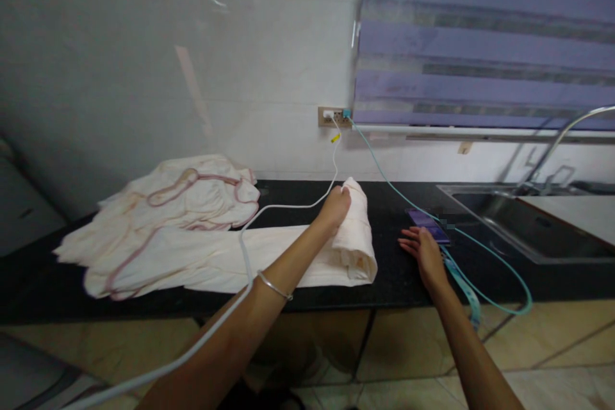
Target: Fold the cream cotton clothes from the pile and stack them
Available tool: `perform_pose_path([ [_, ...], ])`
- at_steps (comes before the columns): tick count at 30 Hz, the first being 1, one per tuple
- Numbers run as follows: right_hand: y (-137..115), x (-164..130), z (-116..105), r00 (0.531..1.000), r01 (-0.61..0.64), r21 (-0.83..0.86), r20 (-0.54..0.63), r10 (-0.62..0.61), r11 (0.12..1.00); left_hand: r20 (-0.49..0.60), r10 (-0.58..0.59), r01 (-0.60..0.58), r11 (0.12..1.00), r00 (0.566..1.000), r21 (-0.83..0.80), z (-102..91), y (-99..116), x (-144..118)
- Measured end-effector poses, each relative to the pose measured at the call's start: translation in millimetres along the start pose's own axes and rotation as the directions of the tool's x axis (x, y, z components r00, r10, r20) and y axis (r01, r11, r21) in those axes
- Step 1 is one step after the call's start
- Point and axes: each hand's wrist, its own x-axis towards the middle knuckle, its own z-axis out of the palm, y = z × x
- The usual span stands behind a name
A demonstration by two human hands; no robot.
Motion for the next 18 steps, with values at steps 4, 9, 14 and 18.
perform_pose_path([
  [4, 2, -1, -2, 1.0, 0.01, -0.022, 0.015, -0.01, 1.0, -0.085, 0.03, -0.024, 0.997, 0.996, 0.071, -44.8, -11, -6],
  [9, 6, 2, -4, 1.0, 0.009, -0.046, 0.019, -0.008, 0.999, -0.14, -0.006, 0.023, 0.992, 0.99, 0.123, -92.8, -39, -20],
  [14, 8, 3, -5, 0.999, 0.014, -0.061, 0.035, -0.011, 0.998, -0.162, 0.02, 0.022, 0.968, 0.987, 0.249, -126.4, -74, -36],
  [18, 9, 2, -6, 0.998, 0.033, -0.081, 0.052, -0.029, 0.996, -0.092, 0.018, 0.025, 0.893, 0.996, 0.449, -140.8, -98, -46],
])
